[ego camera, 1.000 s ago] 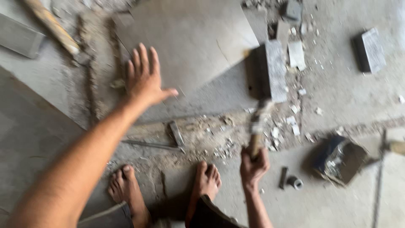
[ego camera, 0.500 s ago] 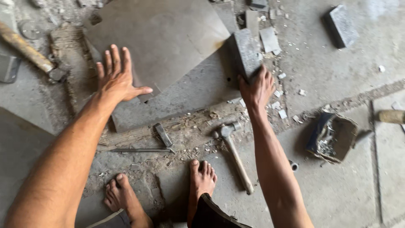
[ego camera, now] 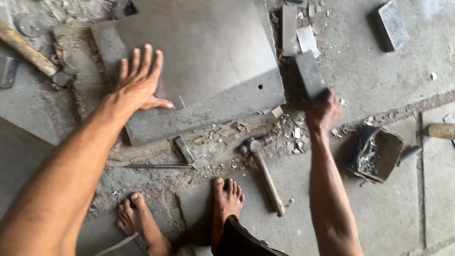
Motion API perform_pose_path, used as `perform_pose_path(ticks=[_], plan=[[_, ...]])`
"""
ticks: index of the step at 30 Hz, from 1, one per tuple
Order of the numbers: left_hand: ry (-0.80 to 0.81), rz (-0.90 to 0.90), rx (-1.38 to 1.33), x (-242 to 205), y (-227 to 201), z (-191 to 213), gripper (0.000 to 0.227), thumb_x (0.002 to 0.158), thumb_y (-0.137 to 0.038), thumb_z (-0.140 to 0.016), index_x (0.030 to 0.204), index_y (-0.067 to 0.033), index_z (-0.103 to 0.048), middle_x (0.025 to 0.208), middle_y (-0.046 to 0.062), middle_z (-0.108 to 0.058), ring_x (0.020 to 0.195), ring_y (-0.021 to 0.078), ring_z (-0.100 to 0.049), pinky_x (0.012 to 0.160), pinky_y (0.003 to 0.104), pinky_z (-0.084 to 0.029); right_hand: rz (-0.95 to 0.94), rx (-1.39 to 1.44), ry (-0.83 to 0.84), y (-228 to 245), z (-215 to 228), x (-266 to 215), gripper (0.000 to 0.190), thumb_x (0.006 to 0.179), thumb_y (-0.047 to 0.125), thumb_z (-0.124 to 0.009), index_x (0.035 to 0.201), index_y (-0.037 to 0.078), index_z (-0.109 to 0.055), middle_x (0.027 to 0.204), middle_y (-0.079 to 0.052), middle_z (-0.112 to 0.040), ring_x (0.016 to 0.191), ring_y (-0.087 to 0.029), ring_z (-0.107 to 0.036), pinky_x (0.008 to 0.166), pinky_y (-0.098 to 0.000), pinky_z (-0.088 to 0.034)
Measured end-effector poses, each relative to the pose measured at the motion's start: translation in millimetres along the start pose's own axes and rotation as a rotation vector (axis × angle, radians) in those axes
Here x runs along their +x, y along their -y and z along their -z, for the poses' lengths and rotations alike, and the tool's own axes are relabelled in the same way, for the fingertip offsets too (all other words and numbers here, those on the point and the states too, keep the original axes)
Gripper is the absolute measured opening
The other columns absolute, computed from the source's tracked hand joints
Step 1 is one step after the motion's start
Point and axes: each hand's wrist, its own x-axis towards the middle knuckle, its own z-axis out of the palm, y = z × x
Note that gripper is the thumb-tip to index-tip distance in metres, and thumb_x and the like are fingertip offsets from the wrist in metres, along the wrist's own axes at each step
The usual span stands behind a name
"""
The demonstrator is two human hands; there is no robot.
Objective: The person uses a hammer and a metal punch to create a series of holes along the edge of a rectangular metal sheet. The sheet is placed on a concrete block, and the person repeatedly strikes the punch to drive it through the metal.
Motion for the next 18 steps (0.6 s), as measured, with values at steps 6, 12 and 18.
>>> perform_pose_path(ticks=[6, 12, 18], plan=[[-0.059, -0.144, -0.039, 7, -30, 4, 0.158, 0.051, -0.068, -0.089, 0.162, -0.0104, 0.008, 0.168, 0.021, 0.015, 0.155, 0.0428, 0.01, 0.124, 0.065, -0.001, 0.146, 0.051, -0.387, -42, -12, -67, 0.041, 0.089, 0.015, -0.083, 0.123, 0.0, -0.065, 0.123, -0.021, -0.062, 0.117, -0.037, -0.059, 0.097, -0.0539, -0.046], [-0.336, -0.219, 0.162, -10, -55, -9, 0.132, 0.062, -0.05, -0.093, 0.155, 0.0025, -0.015, 0.161, 0.03, -0.02, 0.148, 0.0439, -0.025, 0.115, 0.068, -0.027, 0.322, 0.263, -0.232, 6, -49, -229, 0.035, 0.107, 0.029, -0.069, 0.132, 0.007, -0.056, 0.119, -0.016, -0.063, 0.112, -0.031, -0.057, 0.102, -0.045, -0.042], [-0.411, -1.081, 0.481, -92, -89, -107, 0.03, 0.092, -0.019, -0.067, 0.066, -0.0134, -0.053, 0.068, 0.0, -0.05, 0.07, 0.0125, -0.053, 0.069, 0.029, -0.054, -0.09, -0.019, 0.038, 25, -44, -300, 0.045, 0.092, 0.039, -0.073, 0.123, 0.009, -0.06, 0.105, -0.014, -0.058, 0.099, -0.03, -0.052, 0.086, -0.0479, -0.038]])
